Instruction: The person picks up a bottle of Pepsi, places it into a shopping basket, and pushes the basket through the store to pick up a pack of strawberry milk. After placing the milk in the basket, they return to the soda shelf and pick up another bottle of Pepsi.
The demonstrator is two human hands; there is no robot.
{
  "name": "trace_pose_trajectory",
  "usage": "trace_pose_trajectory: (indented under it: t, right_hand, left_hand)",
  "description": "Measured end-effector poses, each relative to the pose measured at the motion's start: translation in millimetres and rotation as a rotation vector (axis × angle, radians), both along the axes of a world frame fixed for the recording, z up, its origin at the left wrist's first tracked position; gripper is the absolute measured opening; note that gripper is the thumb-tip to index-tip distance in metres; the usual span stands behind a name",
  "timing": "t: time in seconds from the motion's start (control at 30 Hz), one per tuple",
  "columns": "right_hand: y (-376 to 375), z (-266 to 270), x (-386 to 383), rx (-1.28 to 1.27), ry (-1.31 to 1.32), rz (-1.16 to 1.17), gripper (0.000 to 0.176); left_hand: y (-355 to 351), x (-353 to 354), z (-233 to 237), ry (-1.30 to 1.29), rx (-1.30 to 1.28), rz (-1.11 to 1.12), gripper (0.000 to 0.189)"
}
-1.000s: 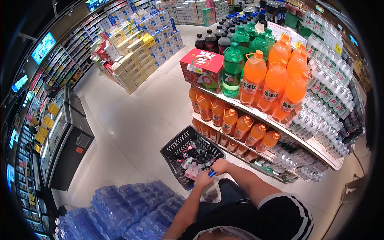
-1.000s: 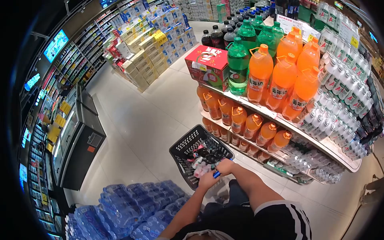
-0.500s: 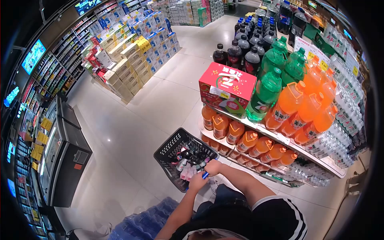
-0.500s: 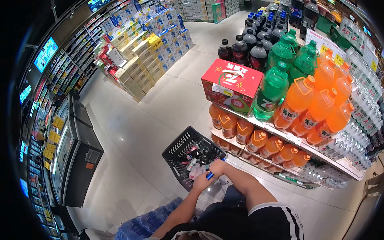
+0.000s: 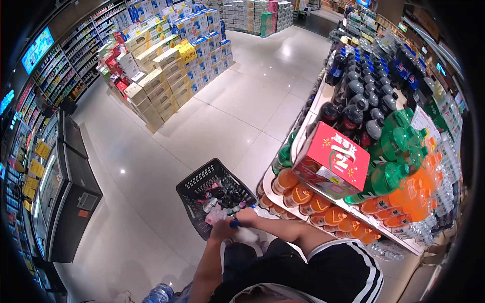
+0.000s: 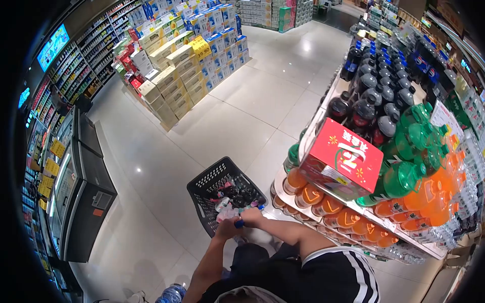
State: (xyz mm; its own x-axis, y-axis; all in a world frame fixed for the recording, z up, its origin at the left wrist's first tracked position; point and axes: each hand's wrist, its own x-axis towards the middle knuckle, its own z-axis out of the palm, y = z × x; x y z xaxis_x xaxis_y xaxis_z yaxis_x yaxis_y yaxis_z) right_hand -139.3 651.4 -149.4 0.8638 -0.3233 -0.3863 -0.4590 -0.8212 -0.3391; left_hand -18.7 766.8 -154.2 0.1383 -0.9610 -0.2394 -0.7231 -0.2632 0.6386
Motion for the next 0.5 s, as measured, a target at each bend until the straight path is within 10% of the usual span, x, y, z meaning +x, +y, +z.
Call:
trace_pose_trajectory:
  t: [0.5]
  right_hand:
    - [-89.1,-21.4,246.8,-0.052,-0.312,-0.53,0.011]
  left_hand:
    - [-168.2,297.4,4.9,-0.307,-0.193,-0.504,0.041]
